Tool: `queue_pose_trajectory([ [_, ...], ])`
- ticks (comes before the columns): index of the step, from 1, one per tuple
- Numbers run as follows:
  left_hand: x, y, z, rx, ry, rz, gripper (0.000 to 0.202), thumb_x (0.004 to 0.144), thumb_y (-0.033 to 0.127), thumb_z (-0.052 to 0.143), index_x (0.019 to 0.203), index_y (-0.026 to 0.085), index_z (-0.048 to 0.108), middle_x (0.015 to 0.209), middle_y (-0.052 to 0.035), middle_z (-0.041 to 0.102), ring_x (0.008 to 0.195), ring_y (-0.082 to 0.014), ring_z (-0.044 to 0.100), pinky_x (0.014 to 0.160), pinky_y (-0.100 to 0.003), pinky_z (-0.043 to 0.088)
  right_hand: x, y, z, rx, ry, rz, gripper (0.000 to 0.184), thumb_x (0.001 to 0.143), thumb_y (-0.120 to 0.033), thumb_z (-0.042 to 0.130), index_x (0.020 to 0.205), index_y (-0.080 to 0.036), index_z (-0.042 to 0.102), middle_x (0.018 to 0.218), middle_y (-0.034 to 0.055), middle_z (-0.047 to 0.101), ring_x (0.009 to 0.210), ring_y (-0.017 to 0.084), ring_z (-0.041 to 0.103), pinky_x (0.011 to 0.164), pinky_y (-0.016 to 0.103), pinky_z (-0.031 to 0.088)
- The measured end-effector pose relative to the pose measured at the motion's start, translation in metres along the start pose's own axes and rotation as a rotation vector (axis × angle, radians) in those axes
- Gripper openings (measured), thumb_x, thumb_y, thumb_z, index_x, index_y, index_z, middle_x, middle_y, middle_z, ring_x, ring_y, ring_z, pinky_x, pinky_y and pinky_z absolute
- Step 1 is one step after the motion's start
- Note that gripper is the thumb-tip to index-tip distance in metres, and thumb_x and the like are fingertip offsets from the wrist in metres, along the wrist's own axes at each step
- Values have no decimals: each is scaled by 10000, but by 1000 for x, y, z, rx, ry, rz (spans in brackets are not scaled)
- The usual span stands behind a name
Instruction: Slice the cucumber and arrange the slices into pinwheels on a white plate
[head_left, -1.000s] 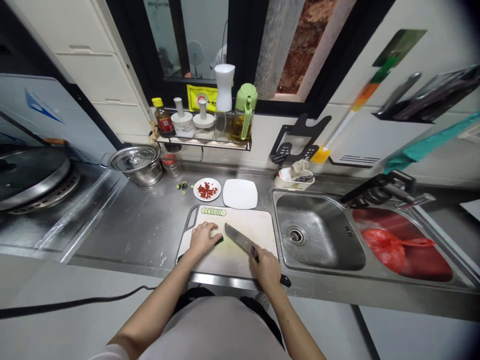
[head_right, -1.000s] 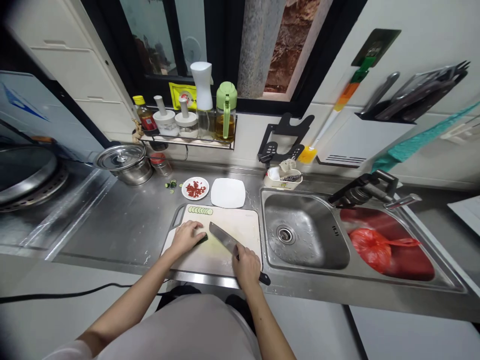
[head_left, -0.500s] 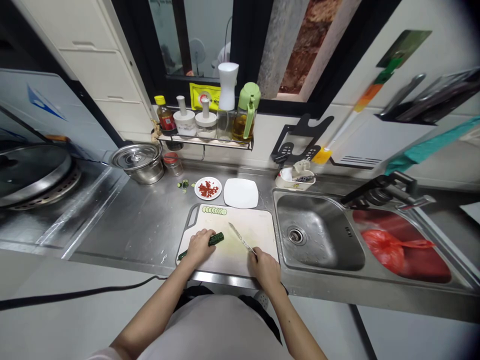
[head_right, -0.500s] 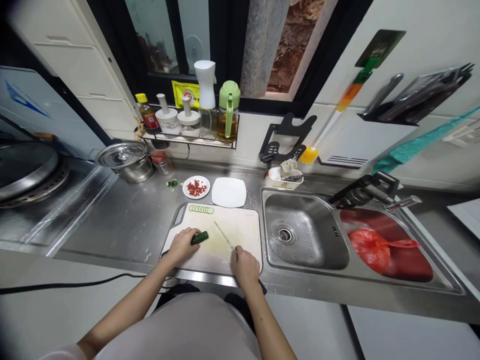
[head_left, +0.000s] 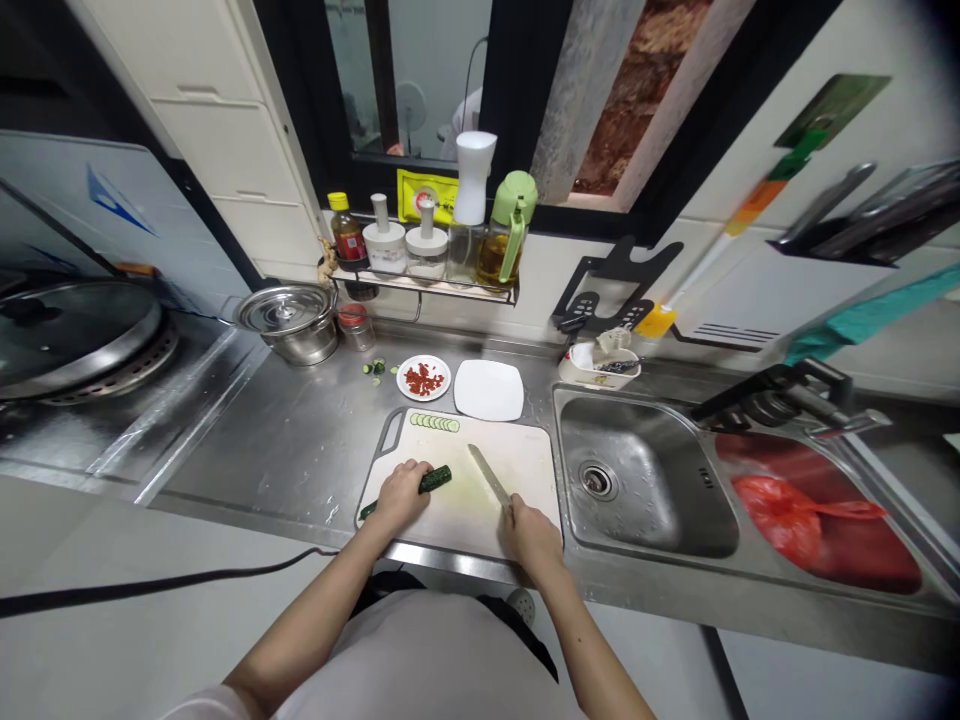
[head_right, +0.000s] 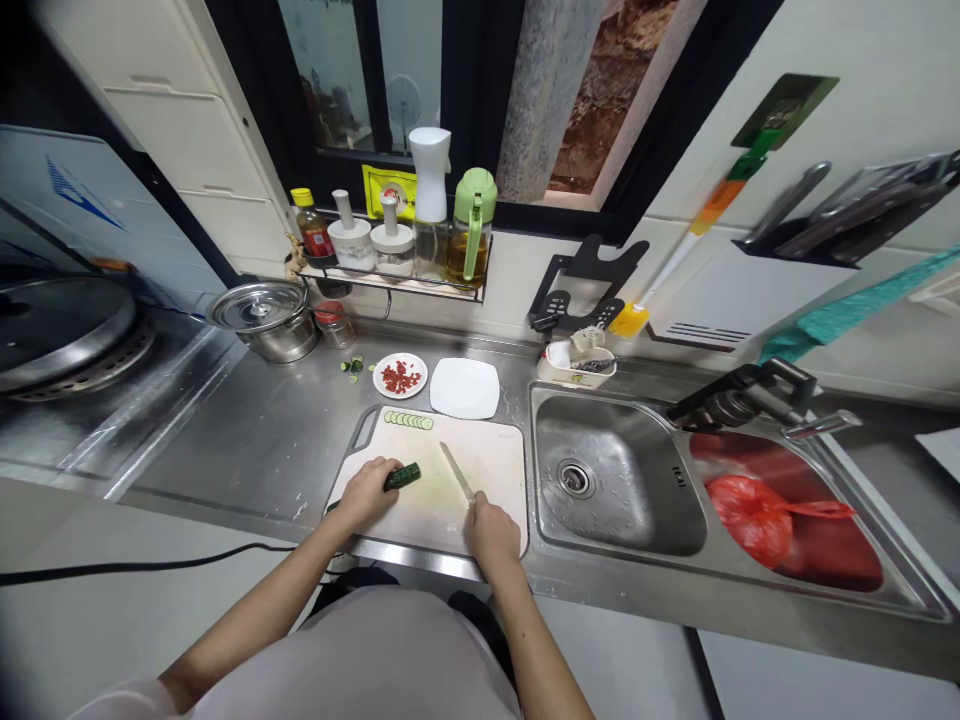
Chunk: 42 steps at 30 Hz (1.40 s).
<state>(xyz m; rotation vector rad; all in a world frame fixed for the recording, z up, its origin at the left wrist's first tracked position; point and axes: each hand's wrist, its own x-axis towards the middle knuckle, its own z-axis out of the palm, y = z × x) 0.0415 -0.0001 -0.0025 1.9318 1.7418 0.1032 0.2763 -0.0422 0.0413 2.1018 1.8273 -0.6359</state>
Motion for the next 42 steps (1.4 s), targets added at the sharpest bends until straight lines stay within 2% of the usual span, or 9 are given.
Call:
queue_pose_trajectory([
  [4, 6, -10, -9, -69, 56, -61, 424, 717, 182, 601, 1135, 248, 605, 1100, -55, 637, 1063, -220, 564, 864, -287, 413, 0, 1, -1, 13, -6, -3, 343, 970, -298, 281, 1139, -179, 554, 998, 160, 702, 936, 253, 676, 753, 341, 456],
  [8, 17, -28, -27, -98, 144, -181, 387, 724, 257, 633, 1111, 251, 615, 1086, -52, 652, 995, -223, 599, 795, -285, 430, 1, 2, -4, 31, -38, 11, 346, 968, -300, 282, 1153, -178, 547, 1014, 158, 700, 958, 250, 669, 760, 333, 450],
  [14, 39, -55, -51, -115, 280, -332, 395, 728, 307, 648, 1120, 259, 616, 1067, -48, 678, 970, -218, 625, 782, -274, 439, 1, 2, -3, 13, -16, -2, 328, 974, -302, 276, 1127, -187, 543, 1001, 144, 706, 929, 241, 676, 742, 323, 446],
  [22, 78, -71, -52, -157, 426, -557, 420, 762, 347, 658, 1169, 259, 607, 1175, -84, 659, 1090, -234, 607, 848, -289, 455, 2, 0, -7, 3, -47, -5, 350, 969, -283, 270, 1169, -172, 534, 1022, 156, 701, 963, 259, 669, 741, 334, 446],
  [26, 90, -80, -51, -161, 421, -556, 453, 791, 369, 650, 1221, 240, 593, 1193, -109, 653, 1103, -240, 609, 879, -298, 448, 1, -1, -8, 1, -48, -6, 359, 973, -289, 269, 1181, -167, 535, 1035, 162, 697, 971, 254, 667, 747, 334, 449],
  [33, 99, -89, -53, -73, 335, -458, 486, 797, 392, 658, 1258, 250, 601, 1224, -117, 641, 1139, -259, 594, 910, -297, 435, 2, -1, -4, 17, -36, 5, 374, 972, -302, 257, 1178, -165, 538, 1036, 165, 697, 951, 258, 669, 745, 338, 448],
  [42, 90, -91, -68, -35, 282, -408, 568, 820, 492, 606, 1321, 229, 551, 1205, -126, 630, 1128, -272, 572, 909, -322, 421, 1, 0, -5, 21, -22, -11, 360, 963, -272, 269, 1165, -163, 547, 1012, 165, 699, 944, 257, 674, 751, 340, 449],
])
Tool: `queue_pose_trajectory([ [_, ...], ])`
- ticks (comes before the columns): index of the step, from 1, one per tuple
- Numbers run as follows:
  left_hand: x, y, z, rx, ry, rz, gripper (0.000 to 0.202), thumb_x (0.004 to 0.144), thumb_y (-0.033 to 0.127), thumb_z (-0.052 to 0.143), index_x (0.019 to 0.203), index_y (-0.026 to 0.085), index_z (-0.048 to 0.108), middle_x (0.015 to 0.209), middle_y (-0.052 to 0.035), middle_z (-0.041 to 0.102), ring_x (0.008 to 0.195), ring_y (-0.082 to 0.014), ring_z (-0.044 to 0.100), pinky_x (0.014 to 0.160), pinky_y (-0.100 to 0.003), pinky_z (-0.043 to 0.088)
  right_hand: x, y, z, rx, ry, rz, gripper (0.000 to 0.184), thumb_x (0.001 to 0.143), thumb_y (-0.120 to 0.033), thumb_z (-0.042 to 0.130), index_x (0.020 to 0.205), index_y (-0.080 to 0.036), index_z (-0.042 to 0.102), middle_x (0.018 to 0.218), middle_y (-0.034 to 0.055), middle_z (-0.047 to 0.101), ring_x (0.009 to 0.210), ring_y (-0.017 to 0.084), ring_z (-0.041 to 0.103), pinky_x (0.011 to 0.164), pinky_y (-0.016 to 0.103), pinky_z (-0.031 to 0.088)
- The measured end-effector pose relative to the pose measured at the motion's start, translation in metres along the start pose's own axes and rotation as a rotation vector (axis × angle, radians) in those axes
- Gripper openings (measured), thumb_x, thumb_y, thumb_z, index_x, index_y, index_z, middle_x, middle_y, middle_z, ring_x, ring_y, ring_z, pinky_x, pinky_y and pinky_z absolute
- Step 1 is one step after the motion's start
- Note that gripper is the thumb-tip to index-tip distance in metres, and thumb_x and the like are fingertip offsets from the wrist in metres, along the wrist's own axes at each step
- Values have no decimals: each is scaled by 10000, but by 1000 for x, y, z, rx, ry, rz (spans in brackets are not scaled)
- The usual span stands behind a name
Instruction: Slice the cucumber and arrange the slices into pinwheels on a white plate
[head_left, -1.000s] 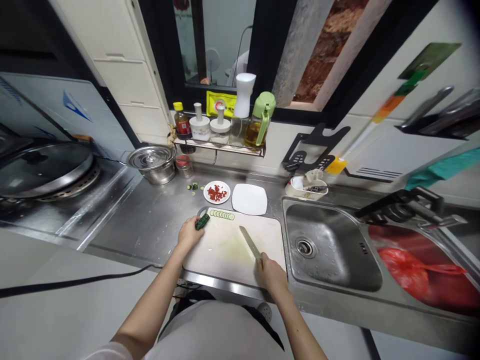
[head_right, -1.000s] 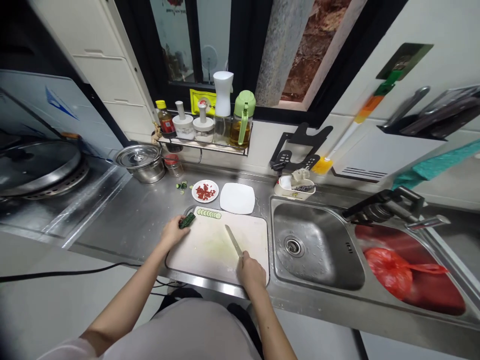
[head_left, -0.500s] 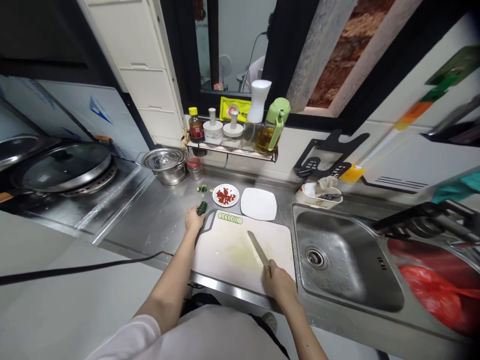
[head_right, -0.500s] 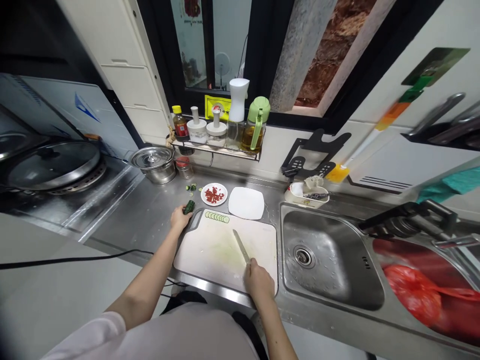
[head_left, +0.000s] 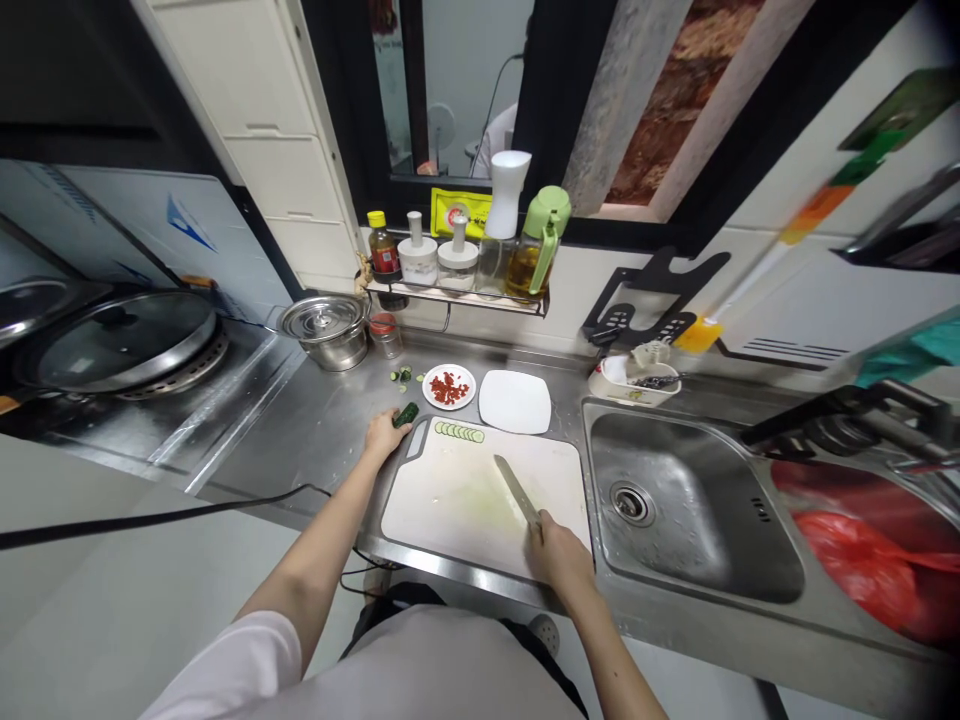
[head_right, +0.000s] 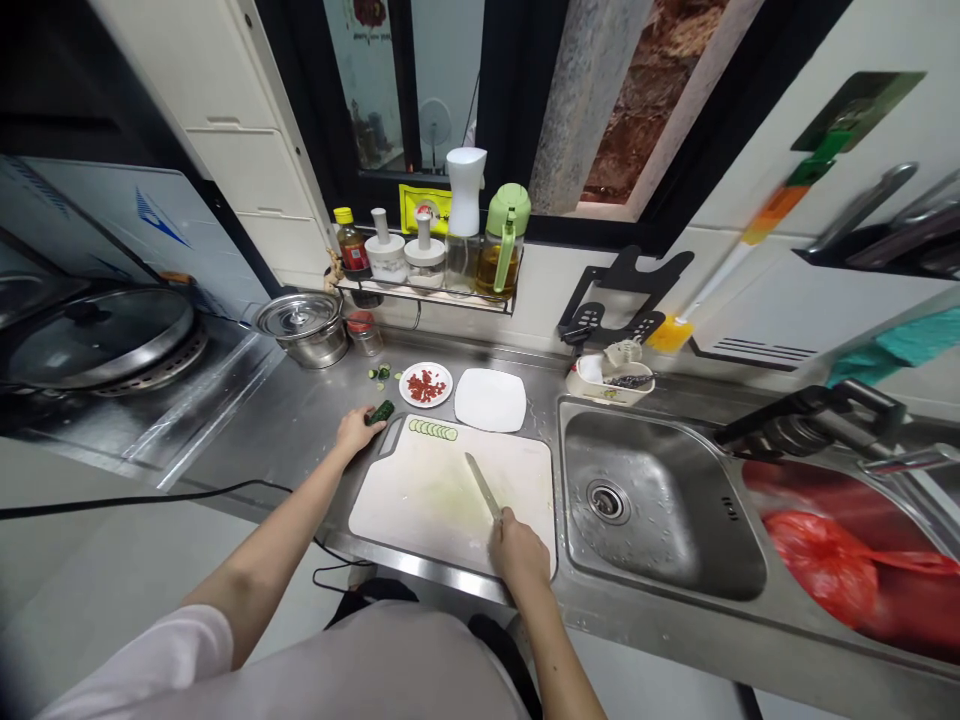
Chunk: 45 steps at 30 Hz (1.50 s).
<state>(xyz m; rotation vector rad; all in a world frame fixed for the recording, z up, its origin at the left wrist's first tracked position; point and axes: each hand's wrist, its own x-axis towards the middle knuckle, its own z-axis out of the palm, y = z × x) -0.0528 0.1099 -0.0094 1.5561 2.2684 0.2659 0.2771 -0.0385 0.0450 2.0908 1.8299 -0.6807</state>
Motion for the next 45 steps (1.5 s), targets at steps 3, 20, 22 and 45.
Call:
queue_pose_trajectory([
  [3, -12, 10, -5, 52, 81, 30, 543, 851, 469, 563, 1349, 259, 515, 1280, -125, 567, 1191, -300, 499, 959, -388, 383, 0, -1, 0, 1, -9, 7, 359, 962, -274, 280, 1180, -163, 543, 1031, 174, 695, 958, 262, 670, 759, 347, 450],
  [20, -59, 109, 46, 17, -94, 497, 360, 925, 331, 468, 1258, 260, 583, 1172, -89, 587, 1158, -252, 468, 990, -390, 287, 3, 2, 9, 3, 34, 4, 351, 967, -282, 273, 1146, -164, 551, 1000, 159, 701, 936, 250, 676, 742, 324, 449],
  [22, -57, 112, 50, 32, -104, 488, 363, 926, 316, 460, 1261, 255, 586, 1169, -95, 589, 1155, -260, 474, 989, -399, 285, 3, 3, 10, 8, 34, 6, 347, 967, -285, 275, 1134, -164, 554, 991, 158, 701, 933, 250, 675, 743, 326, 448],
  [45, -62, 101, 57, -281, -193, 196, 254, 792, 208, 594, 1012, 213, 720, 889, -30, 737, 874, -171, 646, 798, -259, 448, 4, 5, 13, 31, 59, 13, 324, 957, -283, 313, 1133, -167, 559, 989, 150, 701, 940, 253, 673, 736, 320, 441],
])
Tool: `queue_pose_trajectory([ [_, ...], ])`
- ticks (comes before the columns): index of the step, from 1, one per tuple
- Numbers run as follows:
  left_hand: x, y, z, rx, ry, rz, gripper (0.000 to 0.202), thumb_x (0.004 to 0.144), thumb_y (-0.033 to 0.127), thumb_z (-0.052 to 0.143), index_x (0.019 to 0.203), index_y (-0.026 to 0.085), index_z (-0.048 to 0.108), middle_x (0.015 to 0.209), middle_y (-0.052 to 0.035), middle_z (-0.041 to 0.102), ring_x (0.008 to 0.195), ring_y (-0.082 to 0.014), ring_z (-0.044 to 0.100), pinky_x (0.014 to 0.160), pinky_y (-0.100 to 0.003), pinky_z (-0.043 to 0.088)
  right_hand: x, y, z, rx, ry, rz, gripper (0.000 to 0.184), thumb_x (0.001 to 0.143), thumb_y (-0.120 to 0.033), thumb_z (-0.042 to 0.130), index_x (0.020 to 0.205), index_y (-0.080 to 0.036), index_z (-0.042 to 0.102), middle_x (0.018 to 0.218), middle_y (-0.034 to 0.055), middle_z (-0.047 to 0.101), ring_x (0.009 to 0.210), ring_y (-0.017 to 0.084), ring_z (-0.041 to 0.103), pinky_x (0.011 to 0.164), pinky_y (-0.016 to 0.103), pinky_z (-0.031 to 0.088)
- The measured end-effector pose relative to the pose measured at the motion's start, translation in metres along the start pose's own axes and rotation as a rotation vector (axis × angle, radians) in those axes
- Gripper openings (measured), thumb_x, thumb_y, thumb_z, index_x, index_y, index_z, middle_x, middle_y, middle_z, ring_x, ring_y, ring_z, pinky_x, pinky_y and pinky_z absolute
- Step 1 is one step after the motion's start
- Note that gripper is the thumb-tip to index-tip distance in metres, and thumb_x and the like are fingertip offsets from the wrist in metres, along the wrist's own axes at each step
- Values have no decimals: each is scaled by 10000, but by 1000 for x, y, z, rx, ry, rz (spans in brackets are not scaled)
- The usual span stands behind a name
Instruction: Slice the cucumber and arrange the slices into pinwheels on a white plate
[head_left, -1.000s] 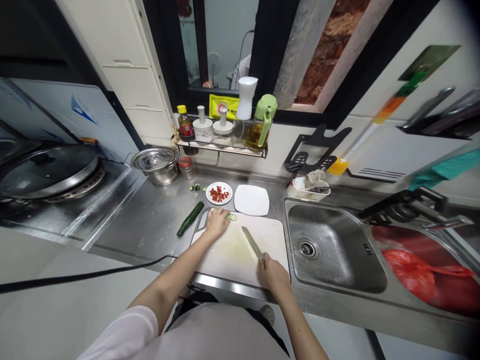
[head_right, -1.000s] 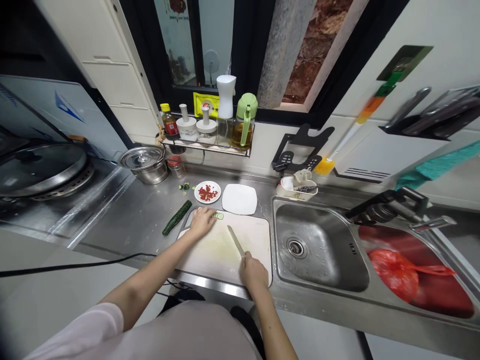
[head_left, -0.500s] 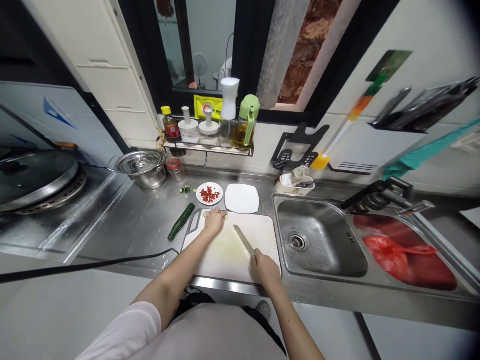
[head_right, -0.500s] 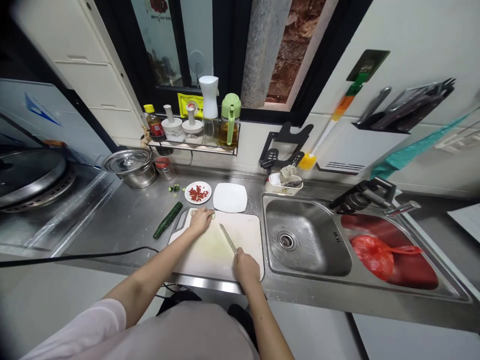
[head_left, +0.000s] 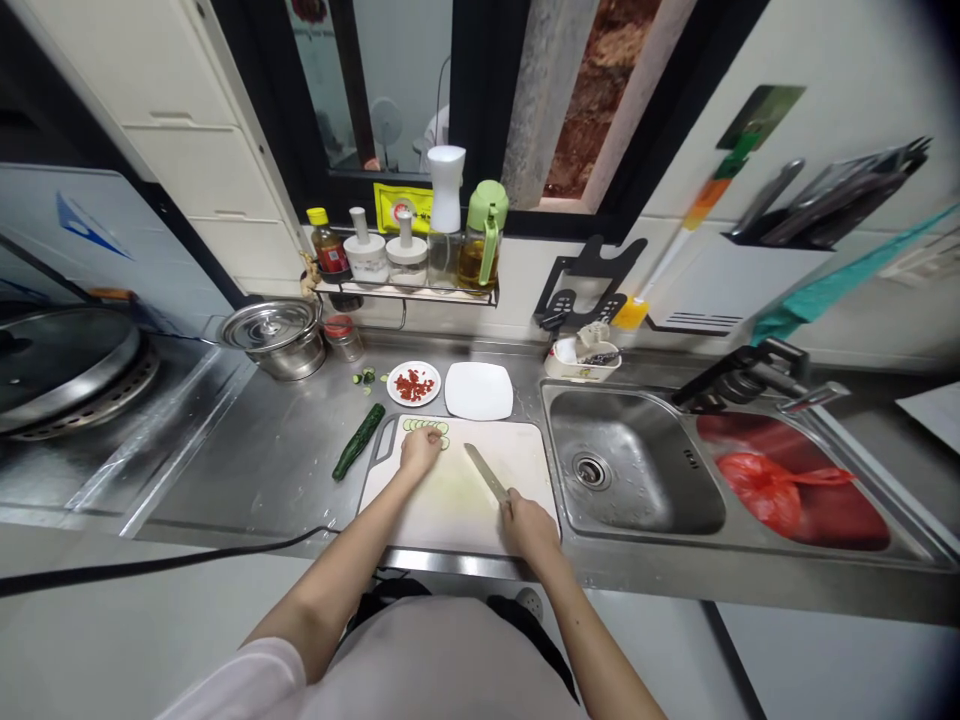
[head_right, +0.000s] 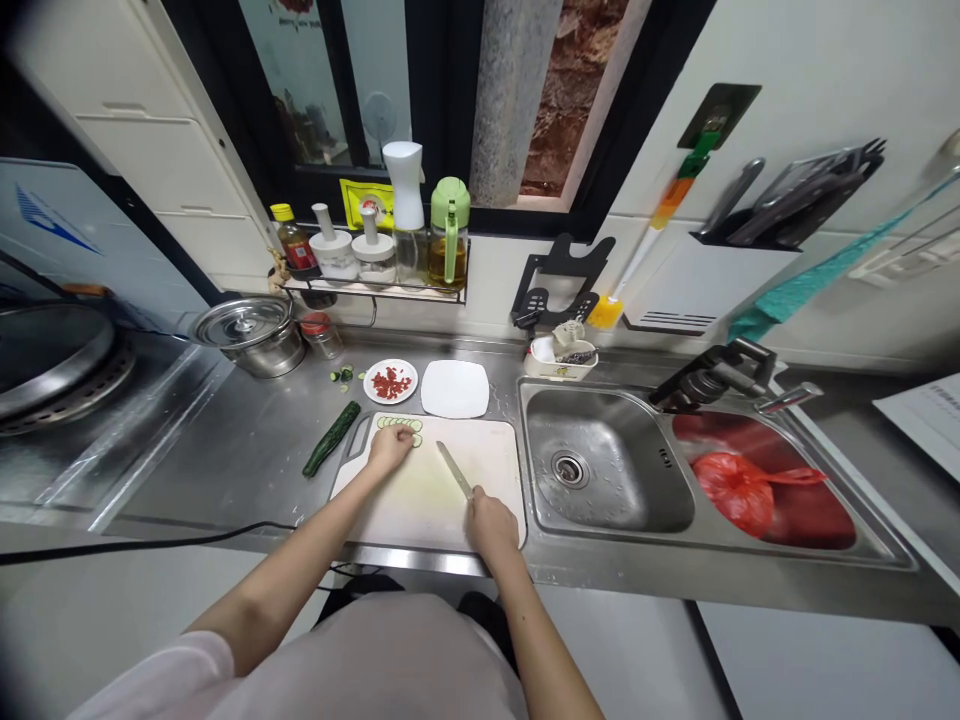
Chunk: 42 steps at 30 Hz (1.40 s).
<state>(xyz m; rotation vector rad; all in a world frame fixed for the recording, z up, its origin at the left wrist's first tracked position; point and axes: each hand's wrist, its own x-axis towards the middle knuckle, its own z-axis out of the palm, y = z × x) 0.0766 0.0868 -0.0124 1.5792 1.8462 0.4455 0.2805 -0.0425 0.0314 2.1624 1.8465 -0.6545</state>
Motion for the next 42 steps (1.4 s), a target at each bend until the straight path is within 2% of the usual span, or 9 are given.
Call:
queue_pose_trajectory([
  [7, -25, -8, 1, 109, -42, -37, 162, 791, 283, 619, 908, 229, 717, 924, -28, 739, 883, -180, 652, 747, -255, 440, -2, -2, -10, -42, -37, -48, 336, 965, -261, 306, 1152, -154, 564, 1017, 166, 697, 969, 252, 663, 765, 327, 439],
  [10, -35, -12, 0, 172, -42, -33, 177, 790, 320, 621, 922, 245, 712, 936, -22, 732, 895, -186, 644, 730, -256, 428, -3, -3, -13, -68, -57, -75, 333, 963, -247, 314, 1149, -140, 568, 1020, 174, 694, 980, 253, 659, 771, 324, 432],
  [15, -45, -17, -2, 179, -22, 114, 288, 777, 319, 639, 1048, 241, 693, 982, -32, 706, 951, -188, 617, 781, -259, 421, -14, -8, -13, -66, -33, -138, 330, 969, -244, 296, 1120, -149, 573, 982, 158, 700, 956, 248, 665, 770, 321, 418],
  [21, -45, -19, 7, 160, 14, 126, 253, 801, 297, 628, 1036, 231, 692, 966, -38, 678, 946, -187, 601, 790, -262, 419, -27, -20, -10, -83, -48, -170, 314, 964, -219, 300, 1099, -152, 576, 973, 159, 700, 951, 260, 666, 765, 329, 425],
  [28, -42, -23, 13, 112, 35, 124, 240, 789, 292, 642, 1013, 224, 694, 945, -33, 676, 935, -186, 598, 800, -265, 417, -22, -22, 1, -82, -34, -167, 314, 965, -221, 303, 1103, -148, 574, 965, 157, 701, 948, 258, 668, 764, 331, 435],
  [33, -40, -25, 14, 89, 37, 108, 222, 792, 286, 642, 999, 231, 702, 931, -27, 678, 926, -183, 601, 795, -264, 417, -21, -23, 1, -98, -46, -169, 305, 965, -219, 310, 1107, -149, 570, 979, 158, 700, 957, 251, 665, 769, 330, 438],
  [42, -37, -27, 16, 75, 38, 99, 222, 786, 280, 657, 998, 234, 704, 928, -24, 682, 917, -176, 604, 793, -259, 412, -15, -25, 6, -94, -56, -180, 300, 922, -144, 338, 1093, -132, 585, 951, 162, 700, 950, 241, 665, 760, 314, 439],
])
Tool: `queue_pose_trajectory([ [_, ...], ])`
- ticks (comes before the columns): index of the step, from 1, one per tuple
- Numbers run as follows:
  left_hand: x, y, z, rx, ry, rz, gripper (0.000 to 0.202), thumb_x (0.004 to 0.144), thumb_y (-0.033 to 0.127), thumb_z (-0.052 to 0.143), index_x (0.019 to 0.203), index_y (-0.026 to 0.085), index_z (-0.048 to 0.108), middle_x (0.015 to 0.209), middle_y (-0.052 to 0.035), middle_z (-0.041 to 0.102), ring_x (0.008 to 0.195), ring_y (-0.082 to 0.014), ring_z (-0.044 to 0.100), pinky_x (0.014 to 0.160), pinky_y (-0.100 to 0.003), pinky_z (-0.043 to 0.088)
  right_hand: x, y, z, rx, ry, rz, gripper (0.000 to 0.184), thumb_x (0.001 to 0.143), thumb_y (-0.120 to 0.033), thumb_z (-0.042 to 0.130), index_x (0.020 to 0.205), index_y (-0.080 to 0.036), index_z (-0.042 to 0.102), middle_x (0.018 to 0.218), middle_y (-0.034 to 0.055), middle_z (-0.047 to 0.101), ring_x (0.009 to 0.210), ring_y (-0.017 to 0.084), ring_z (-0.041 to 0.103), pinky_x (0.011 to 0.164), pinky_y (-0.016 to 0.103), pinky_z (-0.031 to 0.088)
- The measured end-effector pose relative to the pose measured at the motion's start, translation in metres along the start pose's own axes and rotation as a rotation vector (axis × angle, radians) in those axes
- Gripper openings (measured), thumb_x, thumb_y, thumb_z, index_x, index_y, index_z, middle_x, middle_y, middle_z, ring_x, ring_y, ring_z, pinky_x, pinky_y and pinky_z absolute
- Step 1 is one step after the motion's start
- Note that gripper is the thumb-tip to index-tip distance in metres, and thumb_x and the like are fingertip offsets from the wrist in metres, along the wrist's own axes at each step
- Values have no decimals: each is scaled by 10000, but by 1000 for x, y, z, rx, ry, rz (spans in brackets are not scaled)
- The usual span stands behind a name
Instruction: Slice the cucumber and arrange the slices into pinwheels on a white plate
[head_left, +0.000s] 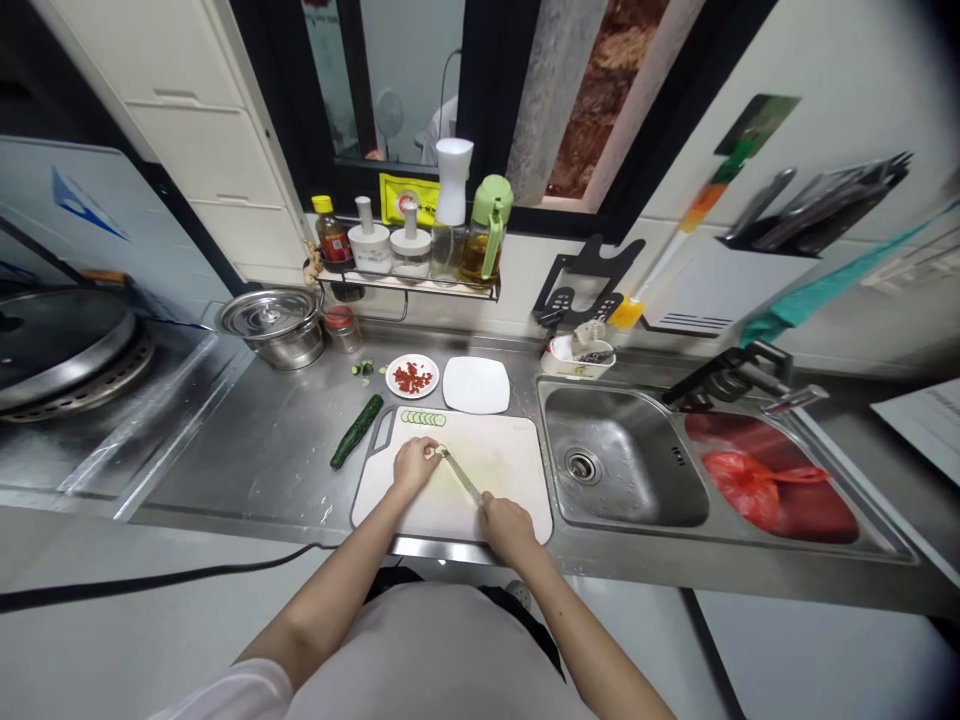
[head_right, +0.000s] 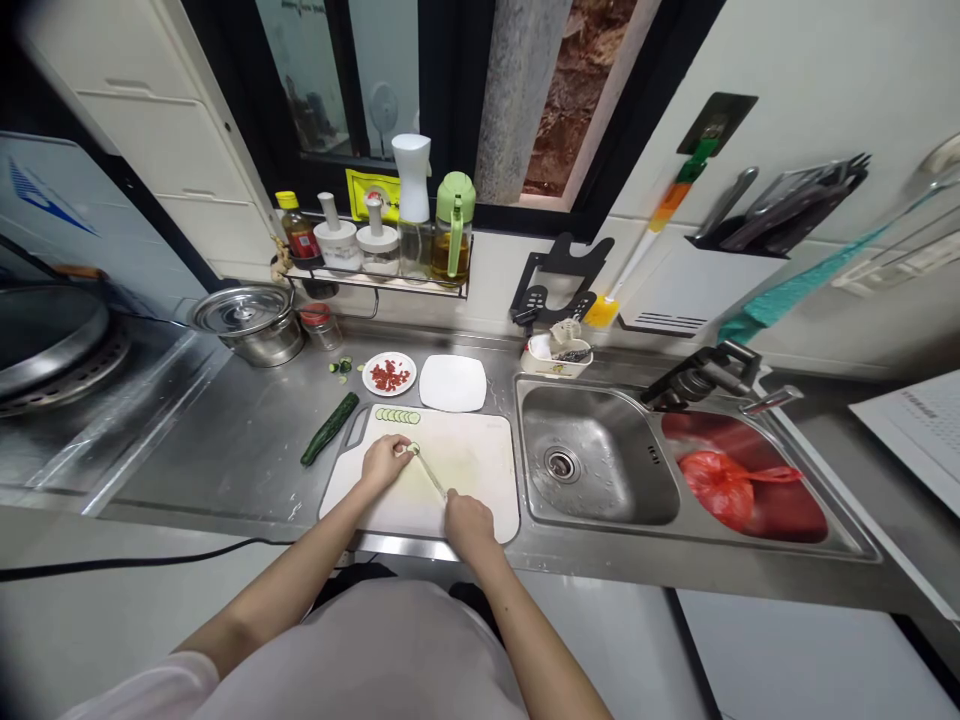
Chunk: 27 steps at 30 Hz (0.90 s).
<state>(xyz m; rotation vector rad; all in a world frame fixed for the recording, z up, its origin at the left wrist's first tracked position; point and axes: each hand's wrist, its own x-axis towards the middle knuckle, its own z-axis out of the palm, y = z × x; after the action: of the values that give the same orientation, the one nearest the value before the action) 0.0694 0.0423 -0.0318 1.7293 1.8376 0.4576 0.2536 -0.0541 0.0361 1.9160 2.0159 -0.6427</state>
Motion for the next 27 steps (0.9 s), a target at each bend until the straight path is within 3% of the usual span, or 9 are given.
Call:
queue_pose_trajectory([
  [9, 0, 1, -1, -24, -9, -14, 228, 777, 273, 654, 995, 229, 705, 918, -21, 691, 895, -175, 607, 787, -260, 418, 3, -5, -14, 11, -80, 4, 317, 884, -70, 369, 1113, -136, 577, 1010, 168, 688, 983, 235, 659, 753, 301, 437],
  [27, 0, 2, -3, -51, -13, -21, 230, 765, 271, 674, 987, 227, 711, 921, -22, 691, 896, -171, 612, 790, -257, 421, 6, -8, -14, -3, -72, -11, 319, 889, -80, 361, 1125, -124, 571, 1030, 177, 685, 999, 238, 655, 773, 313, 450],
])
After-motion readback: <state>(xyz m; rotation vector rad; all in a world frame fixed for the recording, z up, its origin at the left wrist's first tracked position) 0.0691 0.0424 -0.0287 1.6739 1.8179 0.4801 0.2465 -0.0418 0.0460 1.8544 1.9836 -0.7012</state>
